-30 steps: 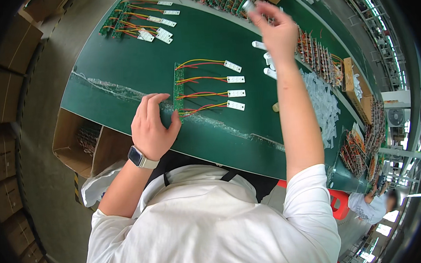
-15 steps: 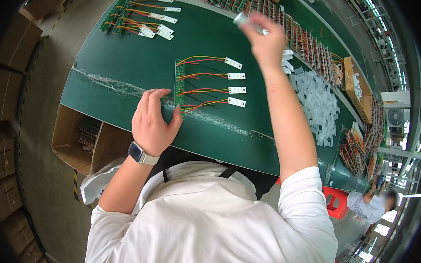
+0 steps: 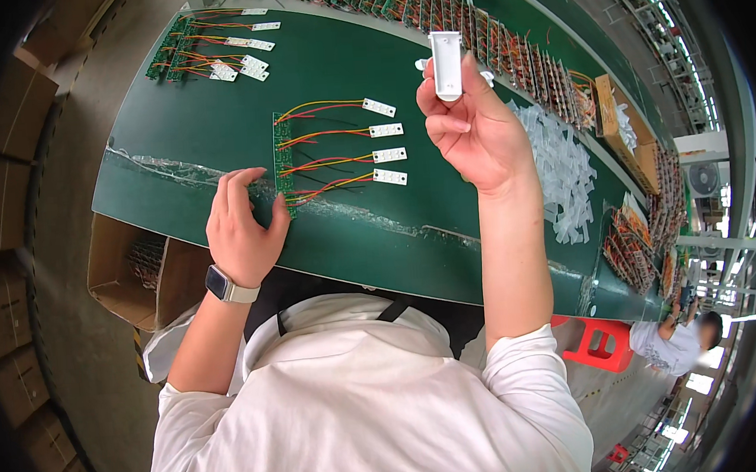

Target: Assembling LED light strips into plastic housings and using a hammer to secure them.

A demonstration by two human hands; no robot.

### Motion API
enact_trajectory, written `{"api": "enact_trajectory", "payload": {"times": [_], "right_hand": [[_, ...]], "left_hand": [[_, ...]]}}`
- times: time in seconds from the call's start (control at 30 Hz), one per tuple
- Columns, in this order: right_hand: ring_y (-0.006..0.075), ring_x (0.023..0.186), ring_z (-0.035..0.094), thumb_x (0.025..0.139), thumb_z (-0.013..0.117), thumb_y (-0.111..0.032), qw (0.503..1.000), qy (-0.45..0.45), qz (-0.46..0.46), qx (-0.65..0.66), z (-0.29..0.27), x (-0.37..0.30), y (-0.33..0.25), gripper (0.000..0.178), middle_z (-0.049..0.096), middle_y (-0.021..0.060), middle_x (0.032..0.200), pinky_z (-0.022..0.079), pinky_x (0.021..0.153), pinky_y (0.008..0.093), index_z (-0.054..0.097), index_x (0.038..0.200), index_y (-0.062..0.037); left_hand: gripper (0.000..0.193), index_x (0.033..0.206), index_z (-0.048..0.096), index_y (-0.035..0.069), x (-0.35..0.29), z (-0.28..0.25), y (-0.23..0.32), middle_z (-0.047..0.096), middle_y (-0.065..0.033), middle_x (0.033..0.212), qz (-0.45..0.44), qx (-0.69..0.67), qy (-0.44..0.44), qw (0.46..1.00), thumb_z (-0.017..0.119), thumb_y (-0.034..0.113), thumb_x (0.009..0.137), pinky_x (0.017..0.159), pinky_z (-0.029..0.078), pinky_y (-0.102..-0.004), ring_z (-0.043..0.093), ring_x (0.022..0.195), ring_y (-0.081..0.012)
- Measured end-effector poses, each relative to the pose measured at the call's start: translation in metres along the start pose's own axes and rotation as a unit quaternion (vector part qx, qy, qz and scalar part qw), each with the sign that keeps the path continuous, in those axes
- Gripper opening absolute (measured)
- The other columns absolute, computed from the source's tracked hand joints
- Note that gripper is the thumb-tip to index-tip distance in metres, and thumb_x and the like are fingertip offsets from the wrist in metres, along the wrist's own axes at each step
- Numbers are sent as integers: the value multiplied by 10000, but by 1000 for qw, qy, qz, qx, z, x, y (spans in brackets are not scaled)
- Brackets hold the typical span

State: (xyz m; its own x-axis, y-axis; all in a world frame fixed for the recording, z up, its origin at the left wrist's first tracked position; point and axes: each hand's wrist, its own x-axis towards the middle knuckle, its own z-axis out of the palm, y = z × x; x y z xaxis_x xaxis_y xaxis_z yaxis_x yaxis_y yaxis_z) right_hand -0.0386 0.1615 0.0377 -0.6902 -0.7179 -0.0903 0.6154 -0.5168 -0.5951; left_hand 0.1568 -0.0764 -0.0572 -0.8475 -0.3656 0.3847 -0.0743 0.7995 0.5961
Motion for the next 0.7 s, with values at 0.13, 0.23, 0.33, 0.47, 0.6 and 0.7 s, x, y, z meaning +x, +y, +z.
{"api": "enact_trajectory", "payload": {"times": [0.13, 0.23, 0.33, 0.47, 0.6, 0.7], "right_hand": [[180, 1031, 702, 1024, 721, -297, 999, 22, -11, 22, -3, -14, 9, 323, 738, 93, 1120, 447, 575, 190, 703, 1243, -60], [160, 996, 708, 1029, 716, -296, 999, 43, -24, 18, -8, -25, 14, 311, 744, 85, 1111, 455, 586, 200, 710, 1247, -75], [146, 955, 715, 1012, 743, -274, 995, 70, -55, -35, 4, -39, 24, 326, 749, 74, 1108, 482, 638, 220, 716, 1253, -56], [118, 948, 698, 999, 762, -267, 982, 114, -83, -125, 12, -52, 41, 351, 753, 47, 1084, 481, 682, 224, 720, 1265, -43], [83, 940, 681, 990, 777, -264, 962, 167, -102, -190, 10, -64, 49, 328, 755, 18, 1064, 479, 723, 225, 743, 1235, -47], [75, 919, 682, 962, 810, -244, 959, 178, -99, -195, 6, -70, 52, 323, 761, 6, 1056, 483, 733, 215, 753, 1214, -50]], "left_hand": [[414, 1190, 627, 55, -2, 3, -3, 661, -107, 1120, 31, 18, 15, 999, 787, 84, 809, 725, 544, -363, 635, 825, -281], [423, 1198, 640, 57, 1, -2, 4, 654, -116, 1143, 40, -6, 34, 999, 794, 86, 805, 720, 545, -373, 634, 837, -281], [434, 1253, 679, 59, 12, -22, 30, 621, -120, 1186, 167, 38, 68, 983, 772, 28, 830, 763, 532, -349, 603, 858, -231], [539, 1281, 751, 203, 40, -23, 76, 625, -90, 1170, 260, 53, 56, 963, 787, 33, 771, 770, 539, -353, 615, 913, -229], [664, 1298, 756, 315, 51, 4, 89, 622, -70, 1148, 327, 65, 49, 941, 776, 27, 701, 765, 544, -355, 609, 914, -235], [662, 1293, 757, 303, 46, 7, 99, 615, -75, 1129, 309, 46, 41, 949, 760, 12, 698, 771, 543, -354, 606, 911, -241]]}}
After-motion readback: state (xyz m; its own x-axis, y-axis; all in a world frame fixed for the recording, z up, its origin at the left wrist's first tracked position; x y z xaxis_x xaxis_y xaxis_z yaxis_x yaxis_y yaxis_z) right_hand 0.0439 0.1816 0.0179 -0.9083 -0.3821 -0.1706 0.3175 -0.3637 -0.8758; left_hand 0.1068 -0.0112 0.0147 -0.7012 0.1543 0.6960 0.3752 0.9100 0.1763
